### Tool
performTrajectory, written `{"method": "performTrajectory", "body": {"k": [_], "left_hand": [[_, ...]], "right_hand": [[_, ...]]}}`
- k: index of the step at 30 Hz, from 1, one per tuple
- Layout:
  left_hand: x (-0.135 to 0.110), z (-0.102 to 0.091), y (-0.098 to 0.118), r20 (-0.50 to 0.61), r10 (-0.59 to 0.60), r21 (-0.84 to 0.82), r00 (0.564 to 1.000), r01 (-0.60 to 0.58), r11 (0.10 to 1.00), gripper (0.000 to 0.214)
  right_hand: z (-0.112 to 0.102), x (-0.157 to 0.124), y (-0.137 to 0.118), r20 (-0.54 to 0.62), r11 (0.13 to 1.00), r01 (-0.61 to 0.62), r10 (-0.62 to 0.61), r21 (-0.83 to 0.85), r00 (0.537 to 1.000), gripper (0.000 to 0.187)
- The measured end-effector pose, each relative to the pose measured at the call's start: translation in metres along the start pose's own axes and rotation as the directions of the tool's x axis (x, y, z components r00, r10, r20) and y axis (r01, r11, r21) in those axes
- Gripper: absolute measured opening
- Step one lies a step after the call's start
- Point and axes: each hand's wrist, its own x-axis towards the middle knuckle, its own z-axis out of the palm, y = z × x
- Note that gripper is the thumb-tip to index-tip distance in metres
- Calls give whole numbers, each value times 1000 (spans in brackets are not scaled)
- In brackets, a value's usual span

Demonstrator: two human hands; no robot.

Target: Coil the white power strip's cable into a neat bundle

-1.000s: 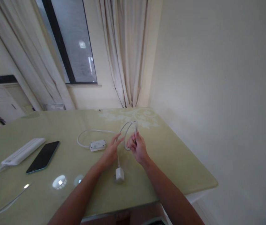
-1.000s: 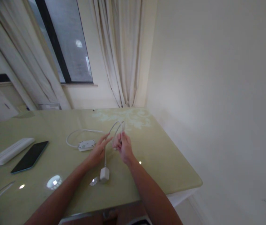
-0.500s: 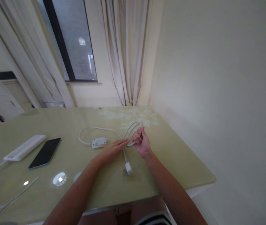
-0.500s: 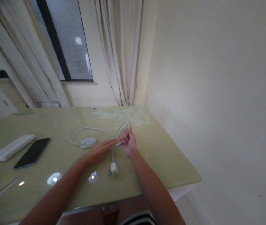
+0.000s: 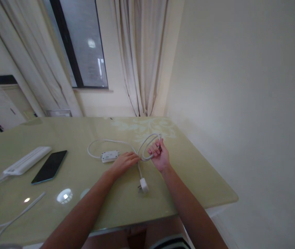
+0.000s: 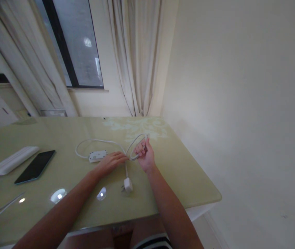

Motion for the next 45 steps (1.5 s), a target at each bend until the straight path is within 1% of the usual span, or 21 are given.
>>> {"method": "performTrajectory", "body": {"k": [6, 10, 15, 17, 19, 20, 21, 22, 24, 25, 26, 27, 28, 30, 31, 34, 36, 38, 40, 43, 45], "left_hand": [[0, 0, 2, -2, 51, 70, 999, -51, 996, 25], [1, 2, 5, 11, 119, 35, 993, -120, 992, 21], [4, -1, 8, 28, 55, -54, 998, -54, 997, 26], [4, -4, 9, -28, 47, -114, 998, -50, 992, 25], [4, -6, 12, -162, 17, -202, 987, -50, 978, 25], [4, -6, 14, -243, -29, -257, 970, -35, 966, 25], [4, -6, 17, -322, -108, -321, 941, -1, 947, 26], [4, -5, 21, -391, -213, -392, 896, 48, 919, 27], [7, -4, 31, -460, -437, -545, 773, 142, 826, 32], [8, -3, 36, -458, -525, -622, 717, 163, 766, 34], [11, -2, 41, -437, -593, -697, 676, 163, 699, 36], [13, -2, 46, -402, -641, -763, 653, 148, 629, 37], [15, -2, 50, -356, -672, -818, 649, 131, 560, 38], [18, -2, 54, -268, -703, -885, 658, 120, 450, 39], [19, -2, 55, -237, -710, -899, 663, 127, 419, 40], [20, -2, 53, -191, -714, -906, 674, 159, 393, 46], [21, -2, 53, -151, -705, -908, 693, 186, 377, 49], [21, -3, 53, -107, -677, -909, 728, 204, 363, 51], [21, -5, 55, -81, -618, -902, 782, 207, 380, 52], [21, -8, 57, -29, -495, -869, 868, 222, 441, 52], [22, -9, 57, 2, -450, -848, 893, 240, 472, 52]], "right_hand": [[2, -2, -3, 6, 999, -16, 17, -36, 1000, 42], [2, -1, -4, 5, 997, -11, 11, -81, 1000, 40], [-1, 0, -6, -29, 995, 9, -12, -102, 1000, 38], [-2, 1, -8, -28, 994, 21, -24, -103, 999, 37], [-4, 1, -10, -33, 992, 35, -39, -120, 999, 37], [-5, 2, -9, -36, 990, 33, -39, -135, 999, 38], [-5, 1, -8, -36, 988, 24, -30, -153, 999, 39], [-5, 1, -6, -28, 985, 8, -13, -170, 1000, 39], [-3, -1, 1, 11, 981, -33, 36, -193, 999, 39], [-2, -2, 5, 34, 979, -47, 55, -199, 998, 39], [0, -3, 9, 53, 978, -49, 61, -201, 997, 39], [2, -4, 14, 68, 978, -45, 60, -205, 996, 40], [4, -5, 17, 77, 977, -35, 52, -212, 996, 40], [6, -6, 23, 75, 972, -1, 19, -234, 997, 39], [6, -6, 25, 68, 969, 17, 0, -248, 998, 38], [1, -6, 29, 26, 937, 60, -54, -345, 998, 42], [-2, -7, 33, 6, 874, 83, -91, -479, 996, 46], [-4, -9, 36, -2, 793, 89, -112, -603, 994, 50], [-3, -11, 38, -31, 751, 76, -127, -655, 991, 51], [2, -13, 38, -134, 778, 43, -162, -627, 978, 52], [3, -13, 36, -175, 794, 42, -185, -606, 967, 54]]}}
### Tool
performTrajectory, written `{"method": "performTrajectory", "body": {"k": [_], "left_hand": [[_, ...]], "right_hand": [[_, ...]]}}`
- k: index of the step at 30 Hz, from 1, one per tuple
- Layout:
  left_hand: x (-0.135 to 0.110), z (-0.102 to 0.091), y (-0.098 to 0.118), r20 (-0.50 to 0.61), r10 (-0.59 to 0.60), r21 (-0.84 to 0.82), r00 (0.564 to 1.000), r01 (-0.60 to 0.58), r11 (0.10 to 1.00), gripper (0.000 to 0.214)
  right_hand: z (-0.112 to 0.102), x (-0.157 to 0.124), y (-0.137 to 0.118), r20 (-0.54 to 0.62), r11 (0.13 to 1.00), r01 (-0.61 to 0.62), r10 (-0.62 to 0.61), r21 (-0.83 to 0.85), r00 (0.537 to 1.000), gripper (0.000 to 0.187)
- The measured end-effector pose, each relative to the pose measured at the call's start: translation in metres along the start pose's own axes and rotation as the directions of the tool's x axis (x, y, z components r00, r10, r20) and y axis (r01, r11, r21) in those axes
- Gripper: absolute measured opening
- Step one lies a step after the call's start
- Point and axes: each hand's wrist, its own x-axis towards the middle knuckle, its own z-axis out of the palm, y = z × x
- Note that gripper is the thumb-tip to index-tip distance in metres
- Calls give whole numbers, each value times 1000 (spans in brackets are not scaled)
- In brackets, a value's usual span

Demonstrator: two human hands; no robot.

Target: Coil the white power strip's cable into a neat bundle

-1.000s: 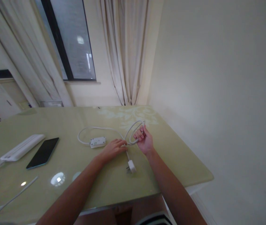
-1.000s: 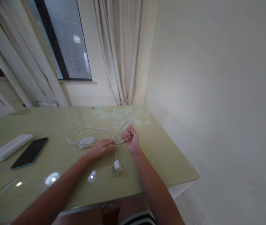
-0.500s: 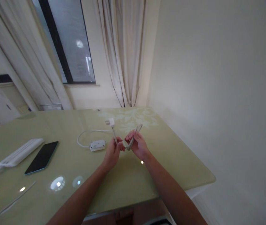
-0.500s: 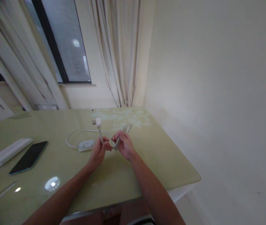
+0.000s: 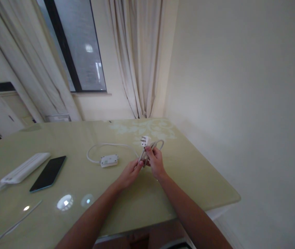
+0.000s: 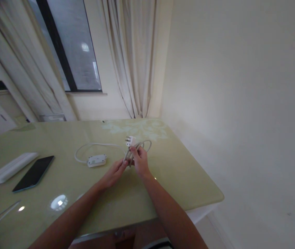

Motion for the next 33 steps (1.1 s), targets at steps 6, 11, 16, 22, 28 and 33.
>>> {"method": "performTrajectory", "body": {"k": [6, 11, 16, 22, 28, 33], "left_hand": [[-3, 7, -2, -59, 1, 57, 998, 3, 998, 59], [-3, 4, 6, -285, -187, -383, 940, 67, 921, 58], [0, -25, 25, -362, -287, -800, 887, -138, 583, 42], [-4, -55, 43, -254, -304, -956, 918, -192, 222, 12], [0, -51, 35, -250, -295, -947, 922, -170, 272, 12], [2, -47, 14, -263, -312, -804, 913, -29, 594, 31]], "right_hand": [[-2, 2, 6, 97, 984, 127, -116, -122, 989, 53], [-2, -7, 16, 520, 885, 307, -89, -350, 849, 52], [3, -10, 23, 748, 427, 720, -138, -547, 649, 66], [9, -6, 24, 754, 122, 777, -192, -617, 629, 26], [0, -2, 32, 712, 314, 706, -116, -635, 692, 21], [1, -13, 29, 643, 663, 529, -93, -530, 760, 22]]}}
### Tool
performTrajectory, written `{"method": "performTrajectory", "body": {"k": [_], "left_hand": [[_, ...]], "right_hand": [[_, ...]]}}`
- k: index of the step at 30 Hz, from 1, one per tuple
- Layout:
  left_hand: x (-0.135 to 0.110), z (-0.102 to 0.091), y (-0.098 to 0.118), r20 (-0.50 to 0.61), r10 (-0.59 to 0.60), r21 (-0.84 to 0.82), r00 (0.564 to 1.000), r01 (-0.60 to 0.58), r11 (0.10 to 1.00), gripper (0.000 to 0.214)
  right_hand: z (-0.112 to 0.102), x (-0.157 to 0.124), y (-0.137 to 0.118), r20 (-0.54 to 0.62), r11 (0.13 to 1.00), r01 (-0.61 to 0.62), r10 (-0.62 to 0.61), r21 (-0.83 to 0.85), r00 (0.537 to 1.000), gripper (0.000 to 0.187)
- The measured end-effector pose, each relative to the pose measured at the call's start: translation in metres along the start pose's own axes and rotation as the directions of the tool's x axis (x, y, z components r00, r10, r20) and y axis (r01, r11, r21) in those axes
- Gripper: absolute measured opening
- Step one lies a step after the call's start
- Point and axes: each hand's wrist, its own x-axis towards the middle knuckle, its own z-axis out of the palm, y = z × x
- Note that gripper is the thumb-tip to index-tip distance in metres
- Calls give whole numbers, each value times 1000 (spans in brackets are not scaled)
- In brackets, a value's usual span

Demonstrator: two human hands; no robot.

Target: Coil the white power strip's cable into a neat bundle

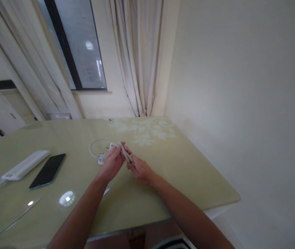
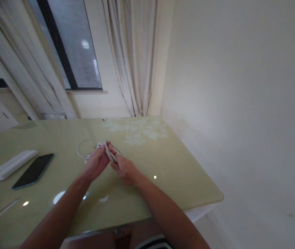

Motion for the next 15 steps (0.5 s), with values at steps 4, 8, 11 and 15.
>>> {"method": "performTrajectory", "body": {"k": [4, 8, 11, 15], "left_hand": [[-1, -4, -19, 76, 25, 471, 997, -58, 880, 49], [-6, -2, -34, 355, -43, 794, 934, -277, 541, 59], [-4, -4, -39, 460, -60, 868, 886, -434, 243, 49], [5, -8, -43, 490, -95, 871, 867, -491, 11, 33]], "right_hand": [[10, 0, -11, -90, 859, -84, 150, 505, 985, 39], [6, 10, -11, -222, 539, -13, 368, 842, 903, 51], [-13, 18, -9, -277, 312, 129, 494, 941, 824, 48], [-38, 23, -7, -313, 180, 256, 591, 950, 744, 38]]}}
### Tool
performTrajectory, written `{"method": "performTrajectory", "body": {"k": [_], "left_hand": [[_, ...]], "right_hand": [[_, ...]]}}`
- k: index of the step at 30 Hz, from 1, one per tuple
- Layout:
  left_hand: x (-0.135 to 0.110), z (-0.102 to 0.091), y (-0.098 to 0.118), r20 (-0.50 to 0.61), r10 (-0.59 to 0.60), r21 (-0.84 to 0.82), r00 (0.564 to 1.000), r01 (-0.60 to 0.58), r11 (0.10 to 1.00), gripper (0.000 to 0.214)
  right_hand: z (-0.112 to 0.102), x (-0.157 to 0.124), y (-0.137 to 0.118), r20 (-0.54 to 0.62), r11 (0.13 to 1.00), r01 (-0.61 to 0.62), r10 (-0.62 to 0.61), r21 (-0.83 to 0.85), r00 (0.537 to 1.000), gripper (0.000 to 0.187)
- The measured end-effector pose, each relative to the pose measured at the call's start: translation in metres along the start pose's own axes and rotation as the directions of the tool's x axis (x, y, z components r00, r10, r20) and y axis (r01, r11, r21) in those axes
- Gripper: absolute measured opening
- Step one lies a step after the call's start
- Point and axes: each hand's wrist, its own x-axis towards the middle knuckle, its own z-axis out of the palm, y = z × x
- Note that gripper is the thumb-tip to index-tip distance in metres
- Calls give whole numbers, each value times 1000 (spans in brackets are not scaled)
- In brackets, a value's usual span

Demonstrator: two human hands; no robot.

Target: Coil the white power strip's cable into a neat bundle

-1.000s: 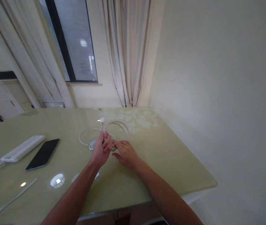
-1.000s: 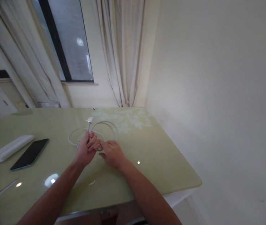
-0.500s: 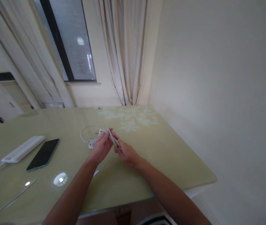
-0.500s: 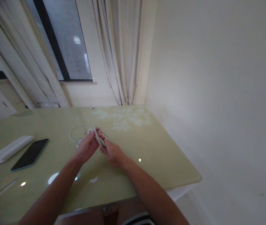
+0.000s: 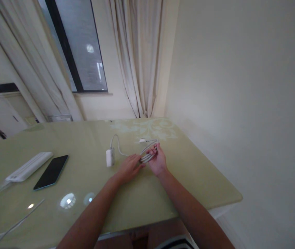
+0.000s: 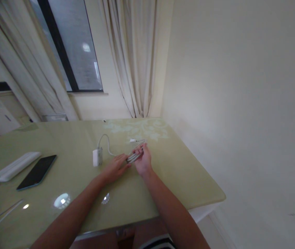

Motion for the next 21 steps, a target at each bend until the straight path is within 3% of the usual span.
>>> {"method": "performTrajectory", "body": {"k": [2, 5, 7, 9, 11, 13, 16, 19, 21], "left_hand": [[2, 2, -1, -7, -26, 0, 1000, 26, 1000, 29], [0, 1, 0, -92, -103, -75, 990, 96, 993, 32], [-5, -3, 3, -207, -158, -161, 965, 126, 979, 38], [-10, -9, 5, -321, -213, -261, 923, 130, 956, 43], [-14, -15, 7, -389, -278, -372, 878, 126, 920, 48], [-16, -20, 6, -397, -344, -495, 851, 117, 861, 54], [-17, -23, 0, -327, -407, -688, 853, 80, 721, 62], [-19, -24, -7, -211, -390, -819, 896, 56, 571, 65], [-20, -24, -9, -160, -368, -852, 916, 60, 519, 65]], "right_hand": [[-2, 5, -4, -64, 998, -33, 29, -56, 998, 35], [-9, 12, -6, -182, 912, -138, 71, -386, 981, 45], [-17, 15, -8, -178, 711, -142, 24, -689, 984, 58], [-23, 16, -12, -57, 402, -7, -112, -916, 992, 63], [-28, 15, -16, 148, 129, 186, -261, -974, 954, 58], [-30, 14, -19, 361, -5, 380, -325, -925, 874, 53], [-32, 15, -20, 582, -28, 588, -189, -809, 791, 73], [-34, 17, -17, 554, 64, 553, -7, -831, 833, 58], [-35, 17, -14, 485, 145, 476, 34, -867, 874, 48]]}}
